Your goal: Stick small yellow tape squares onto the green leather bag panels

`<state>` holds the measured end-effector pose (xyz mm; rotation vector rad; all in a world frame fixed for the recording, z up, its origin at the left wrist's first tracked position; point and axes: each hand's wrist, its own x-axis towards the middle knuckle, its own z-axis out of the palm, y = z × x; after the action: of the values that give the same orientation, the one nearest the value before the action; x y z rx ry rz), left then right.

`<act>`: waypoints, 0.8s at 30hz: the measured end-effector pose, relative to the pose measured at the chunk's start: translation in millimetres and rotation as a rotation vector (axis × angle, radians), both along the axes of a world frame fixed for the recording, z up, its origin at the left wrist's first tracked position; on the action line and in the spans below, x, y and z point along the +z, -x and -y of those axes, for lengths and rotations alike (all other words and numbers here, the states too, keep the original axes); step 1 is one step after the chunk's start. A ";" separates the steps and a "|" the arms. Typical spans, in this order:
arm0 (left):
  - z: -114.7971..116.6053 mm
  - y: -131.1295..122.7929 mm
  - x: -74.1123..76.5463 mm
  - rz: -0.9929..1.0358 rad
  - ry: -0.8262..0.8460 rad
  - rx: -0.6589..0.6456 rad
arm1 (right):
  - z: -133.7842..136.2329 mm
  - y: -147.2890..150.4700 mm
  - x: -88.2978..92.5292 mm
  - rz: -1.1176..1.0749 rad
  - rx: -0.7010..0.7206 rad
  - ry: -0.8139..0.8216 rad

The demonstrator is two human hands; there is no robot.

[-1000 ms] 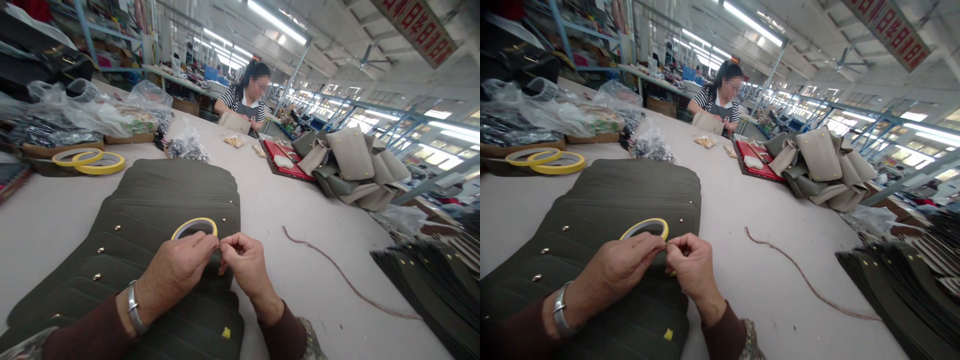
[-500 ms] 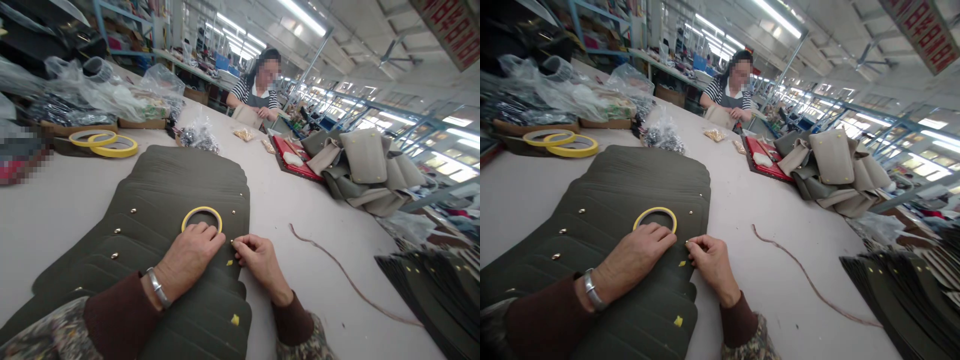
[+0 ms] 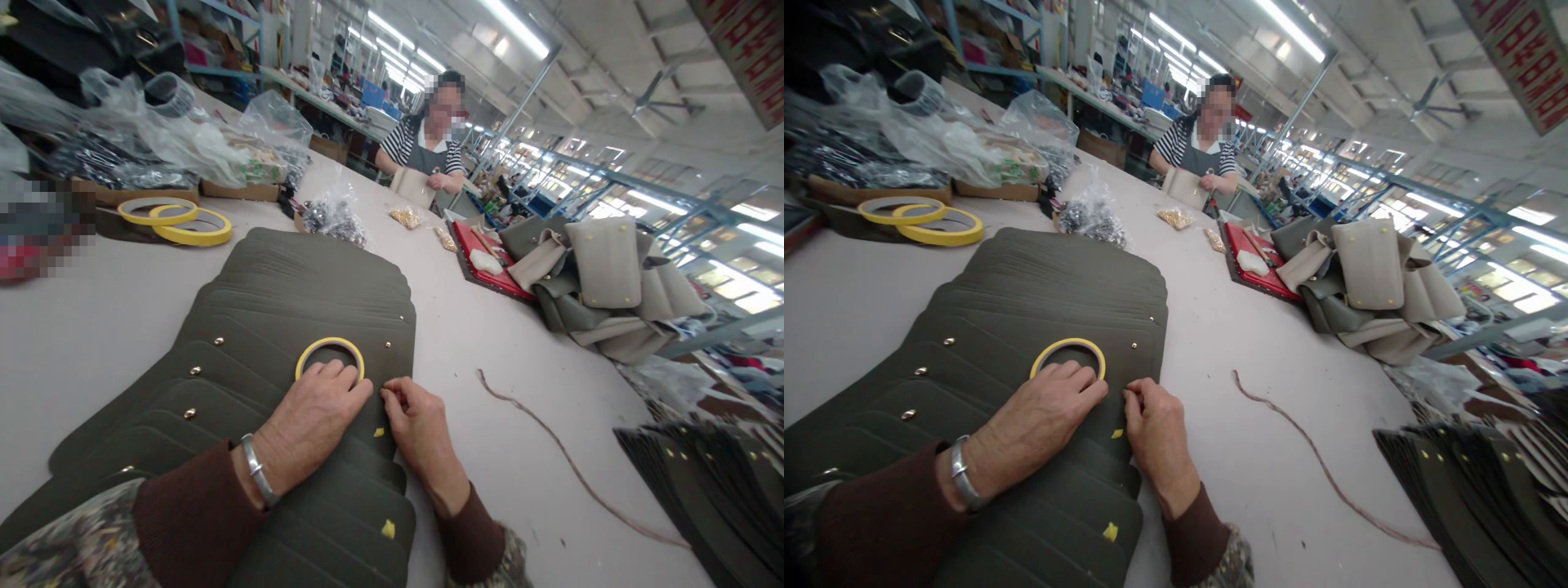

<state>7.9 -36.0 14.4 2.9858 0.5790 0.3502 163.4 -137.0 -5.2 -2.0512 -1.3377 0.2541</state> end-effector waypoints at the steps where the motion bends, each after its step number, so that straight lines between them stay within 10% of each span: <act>1: -0.7 0.1 -0.4 0.007 -0.003 -0.003 | 1.5 -1.4 -0.1 -0.038 -0.023 -0.008; 24: -10.2 5.9 10.3 0.036 0.113 -0.093 | -5.2 -0.2 -1.1 0.041 0.007 -0.065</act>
<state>2.0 -25.7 24.7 2.8793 0.4388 0.3504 163.6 -131.8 -6.3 -2.0075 -1.3600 0.1704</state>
